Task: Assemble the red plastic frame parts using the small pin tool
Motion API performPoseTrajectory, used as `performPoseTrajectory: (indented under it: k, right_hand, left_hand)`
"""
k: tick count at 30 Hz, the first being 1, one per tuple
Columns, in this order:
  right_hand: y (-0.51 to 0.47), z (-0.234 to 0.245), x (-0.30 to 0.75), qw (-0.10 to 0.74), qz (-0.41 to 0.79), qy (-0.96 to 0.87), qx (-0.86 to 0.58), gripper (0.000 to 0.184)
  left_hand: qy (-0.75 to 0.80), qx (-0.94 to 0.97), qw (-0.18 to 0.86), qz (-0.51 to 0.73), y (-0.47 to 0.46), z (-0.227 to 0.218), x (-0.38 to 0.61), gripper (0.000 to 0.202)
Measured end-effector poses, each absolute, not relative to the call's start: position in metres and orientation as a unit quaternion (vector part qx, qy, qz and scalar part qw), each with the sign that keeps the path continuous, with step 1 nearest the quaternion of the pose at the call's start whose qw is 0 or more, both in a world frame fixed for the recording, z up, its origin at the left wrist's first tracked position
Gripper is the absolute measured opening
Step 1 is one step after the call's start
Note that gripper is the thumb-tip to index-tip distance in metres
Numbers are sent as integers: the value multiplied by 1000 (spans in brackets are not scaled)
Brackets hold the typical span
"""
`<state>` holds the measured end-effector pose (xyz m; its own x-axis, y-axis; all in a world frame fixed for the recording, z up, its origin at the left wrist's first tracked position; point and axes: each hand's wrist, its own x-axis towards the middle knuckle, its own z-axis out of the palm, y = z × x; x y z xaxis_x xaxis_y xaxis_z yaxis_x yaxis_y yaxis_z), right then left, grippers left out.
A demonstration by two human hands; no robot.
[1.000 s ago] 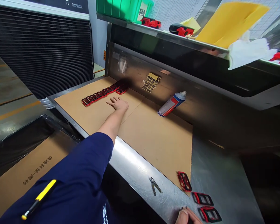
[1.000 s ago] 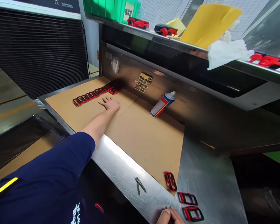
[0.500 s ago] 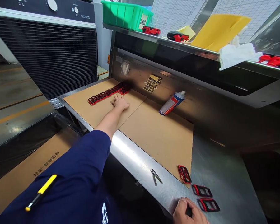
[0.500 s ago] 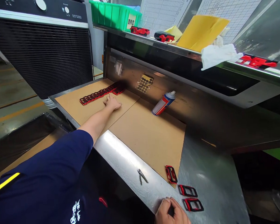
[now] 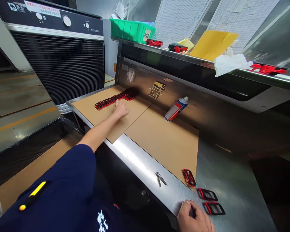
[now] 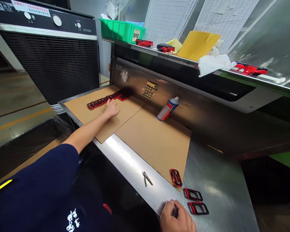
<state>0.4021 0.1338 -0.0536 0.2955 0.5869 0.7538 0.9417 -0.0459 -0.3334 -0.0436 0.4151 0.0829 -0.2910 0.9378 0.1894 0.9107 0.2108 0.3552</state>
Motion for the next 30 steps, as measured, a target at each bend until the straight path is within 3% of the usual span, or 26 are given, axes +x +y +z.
performPoseTrajectory:
  k: [3,9,12,15,17,21,23,30]
  right_hand:
    - [136,-47,398,428,-213,-557,-679,13]
    - [133,-42,378,415,-176,-534,-716,17]
    - [131,-47,376,414,-153,-488,-753,19]
    - [126,-44,389,426,-132,-420,-790,22]
    - [124,-37,406,424,-117,-370,-818,30]
    - [143,-16,439,378,-52,-329,-864,68]
    - [163,-7,442,345,-8,-341,-874,78]
    - [217,15,409,274,70,-374,-883,84]
  left_hand:
    - [784,596,16,174,367,62,-53,74]
    - [772,626,24,110,334,42,-65,64]
    - [733,664,-19,147,337,41,-62,56]
    - [684,700,-49,199,316,28,-51,60]
    - [647,731,-42,213,292,13,-40,62]
    - [612,753,-25,240,255,-8,-18,51]
    - [620,745,-25,243,251,-11,-12,47]
    - [619,744,-30,250,253,-6,-11,42]
